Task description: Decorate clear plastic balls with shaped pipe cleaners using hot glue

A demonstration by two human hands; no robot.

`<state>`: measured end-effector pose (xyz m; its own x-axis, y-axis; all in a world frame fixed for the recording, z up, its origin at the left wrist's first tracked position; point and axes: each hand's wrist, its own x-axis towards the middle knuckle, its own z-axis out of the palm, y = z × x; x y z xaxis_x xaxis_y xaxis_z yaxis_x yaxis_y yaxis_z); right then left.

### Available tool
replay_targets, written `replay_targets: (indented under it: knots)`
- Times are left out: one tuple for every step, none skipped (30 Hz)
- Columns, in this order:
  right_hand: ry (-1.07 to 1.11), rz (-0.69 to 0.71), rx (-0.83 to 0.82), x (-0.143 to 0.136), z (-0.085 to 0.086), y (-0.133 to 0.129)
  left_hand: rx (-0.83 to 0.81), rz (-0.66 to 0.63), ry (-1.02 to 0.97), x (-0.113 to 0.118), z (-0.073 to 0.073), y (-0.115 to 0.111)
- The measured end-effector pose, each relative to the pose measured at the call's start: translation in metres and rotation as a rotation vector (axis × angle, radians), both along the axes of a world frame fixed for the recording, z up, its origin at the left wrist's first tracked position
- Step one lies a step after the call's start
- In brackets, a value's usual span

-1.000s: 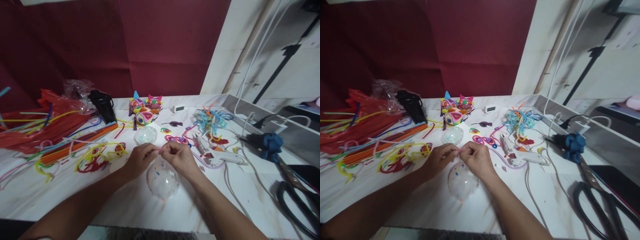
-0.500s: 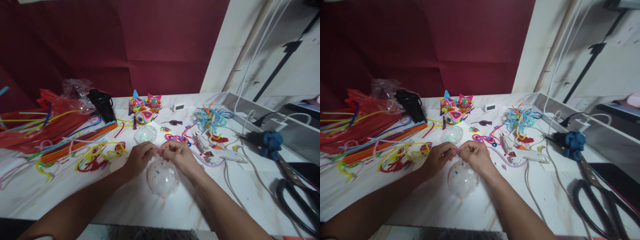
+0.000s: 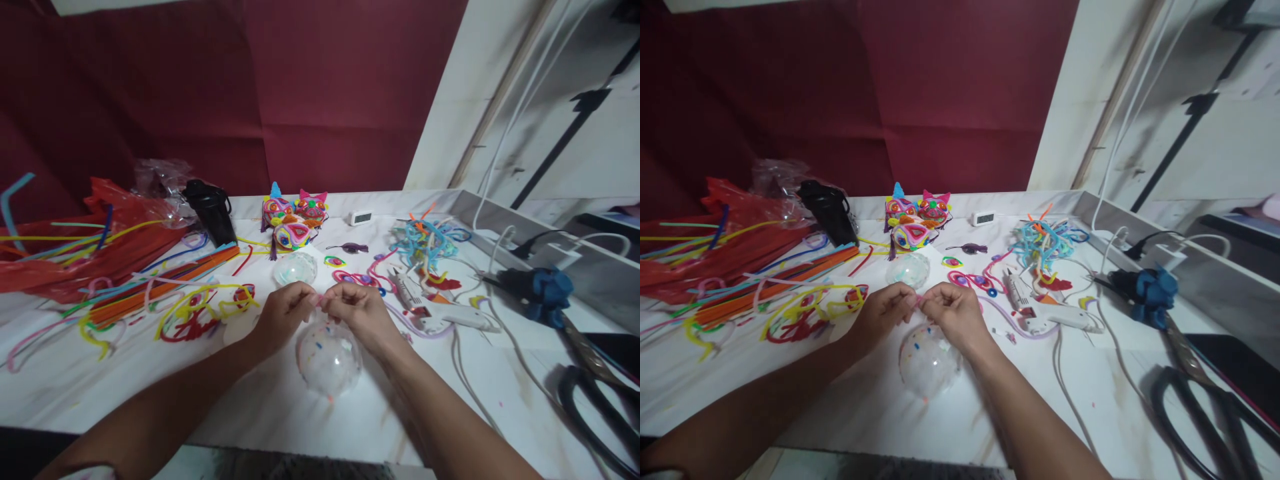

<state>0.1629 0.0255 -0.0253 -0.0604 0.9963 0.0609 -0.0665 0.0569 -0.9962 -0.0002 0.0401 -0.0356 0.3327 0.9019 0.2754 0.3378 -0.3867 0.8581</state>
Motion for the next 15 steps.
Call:
replay_targets:
  knots:
    - [0.004,-0.008,0.001,0.0000,0.0006,-0.0002,-0.023,-0.011,-0.013,0.0002,-0.0008,0.0001]
    - [0.008,-0.011,0.001,0.0000,0.0012,-0.0004,-0.040,-0.023,-0.018,0.0004,-0.0016,0.0000]
    - [0.011,-0.012,0.001,-0.0001,0.0017,-0.0007,-0.049,-0.031,-0.019,0.0004,-0.0023,-0.0001]
    - [0.012,-0.010,-0.001,-0.0002,0.0021,-0.0009,-0.052,-0.035,-0.013,0.0004,-0.0028,-0.0004]
    - [0.013,-0.008,-0.003,-0.0003,0.0023,-0.0011,-0.048,-0.030,-0.004,0.0004,-0.0029,-0.0007]
    - [0.012,-0.005,-0.004,-0.0005,0.0022,-0.0012,-0.038,-0.021,0.008,0.0003,-0.0027,-0.0010]
    - [0.011,-0.003,-0.005,-0.0006,0.0020,-0.0012,-0.023,-0.008,0.021,0.0002,-0.0022,-0.0013]
    - [0.010,0.000,-0.005,-0.0007,0.0016,-0.0011,-0.004,0.008,0.035,0.0001,-0.0014,-0.0016]
    - [0.010,0.003,-0.004,-0.0006,0.0012,-0.0009,0.016,0.021,0.050,0.0000,-0.0003,-0.0018]
    - [0.008,0.008,-0.001,-0.0005,0.0009,-0.0006,0.035,0.031,0.068,0.0000,0.0008,-0.0020]
    - [0.003,0.012,0.000,-0.0003,0.0008,-0.0004,0.052,0.038,0.088,0.0001,0.0021,-0.0022]
    - [-0.004,0.015,0.002,0.0000,0.0008,-0.0002,0.066,0.043,0.109,0.0003,0.0033,-0.0024]
    - [-0.015,0.016,0.002,0.0003,0.0011,-0.0001,0.077,0.046,0.128,0.0006,0.0046,-0.0027]
    - [-0.028,0.018,0.004,0.0006,0.0014,0.0000,0.083,0.048,0.145,0.0009,0.0058,-0.0031]
    - [-0.042,0.019,0.008,0.0009,0.0016,0.0001,0.081,0.049,0.157,0.0012,0.0068,-0.0036]
